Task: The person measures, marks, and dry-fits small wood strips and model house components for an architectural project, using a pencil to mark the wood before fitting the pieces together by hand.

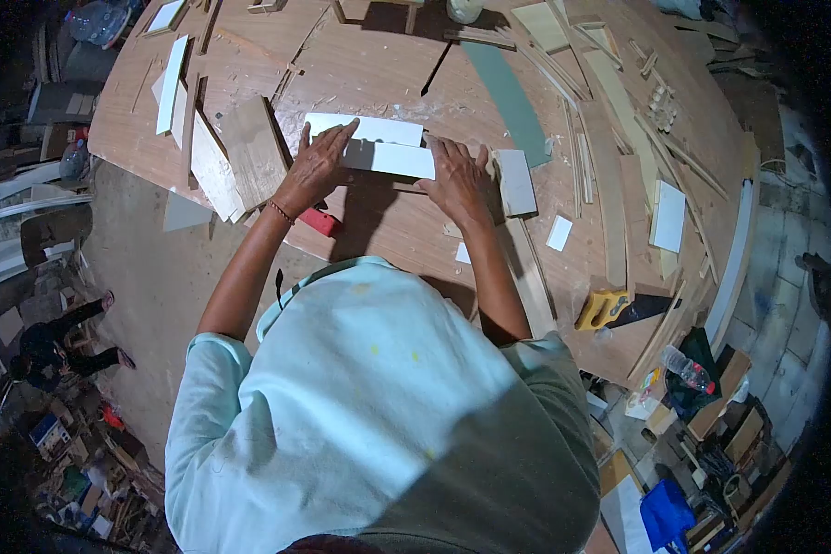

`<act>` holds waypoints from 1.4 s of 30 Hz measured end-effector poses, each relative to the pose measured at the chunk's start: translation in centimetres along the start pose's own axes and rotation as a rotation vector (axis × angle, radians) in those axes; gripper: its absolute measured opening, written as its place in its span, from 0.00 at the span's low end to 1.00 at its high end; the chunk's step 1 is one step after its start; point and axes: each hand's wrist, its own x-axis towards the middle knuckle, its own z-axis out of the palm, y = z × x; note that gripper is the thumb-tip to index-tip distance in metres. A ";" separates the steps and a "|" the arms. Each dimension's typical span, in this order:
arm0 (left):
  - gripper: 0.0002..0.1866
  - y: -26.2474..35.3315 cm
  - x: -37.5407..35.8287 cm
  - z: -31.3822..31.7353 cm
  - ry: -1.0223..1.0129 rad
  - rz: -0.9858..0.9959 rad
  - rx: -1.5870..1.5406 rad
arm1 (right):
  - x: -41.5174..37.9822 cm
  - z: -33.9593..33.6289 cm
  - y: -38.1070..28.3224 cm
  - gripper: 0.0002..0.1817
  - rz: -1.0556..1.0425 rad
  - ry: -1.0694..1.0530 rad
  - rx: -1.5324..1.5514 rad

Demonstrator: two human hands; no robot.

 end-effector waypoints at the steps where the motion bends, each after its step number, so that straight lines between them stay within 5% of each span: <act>1: 0.40 -0.2 -0.1 0.1 -0.016 -0.013 0.019 | -0.1 0.1 0.3 0.37 0.008 -0.022 -0.018; 12: 0.39 -1.3 0.1 0.8 -0.026 -0.023 0.051 | -0.5 0.7 1.2 0.38 0.007 0.011 0.026; 21: 0.39 -0.2 0.0 0.3 0.007 0.017 0.114 | 2.1 0.0 0.0 0.27 -0.062 0.092 0.111; 24: 0.40 0.3 0.3 0.3 -0.023 -0.008 0.052 | 5.1 2.0 0.2 0.19 -0.014 0.037 0.123; 29: 0.33 1.0 0.6 0.5 -0.028 -0.040 -0.003 | 7.6 2.0 -1.1 0.21 0.051 -0.110 0.126; 32: 0.33 -0.2 -0.1 1.9 -0.019 -0.015 -0.085 | 9.9 5.5 1.7 0.21 0.043 -0.271 0.364; 33: 0.32 -1.4 0.7 2.4 -0.067 0.049 -0.157 | 10.7 9.7 3.9 0.18 0.105 -0.126 0.484; 34: 0.31 -1.4 0.4 2.1 -0.008 0.032 -0.198 | 9.1 7.7 3.1 0.20 0.033 0.040 0.329; 35: 0.30 -0.6 0.8 2.0 0.044 0.002 -0.241 | 8.0 1.8 0.4 0.22 0.163 -0.244 0.204; 36: 0.30 1.0 2.6 2.2 0.029 0.055 -0.259 | 8.4 1.8 0.0 0.21 0.042 -0.192 0.133; 38: 0.31 0.4 0.2 1.0 0.074 -0.052 -0.106 | 7.9 2.0 0.3 0.20 0.013 -0.178 0.218; 42: 0.28 2.5 1.2 1.1 0.129 0.059 -0.175 | 6.7 1.5 2.3 0.20 0.099 -0.058 0.288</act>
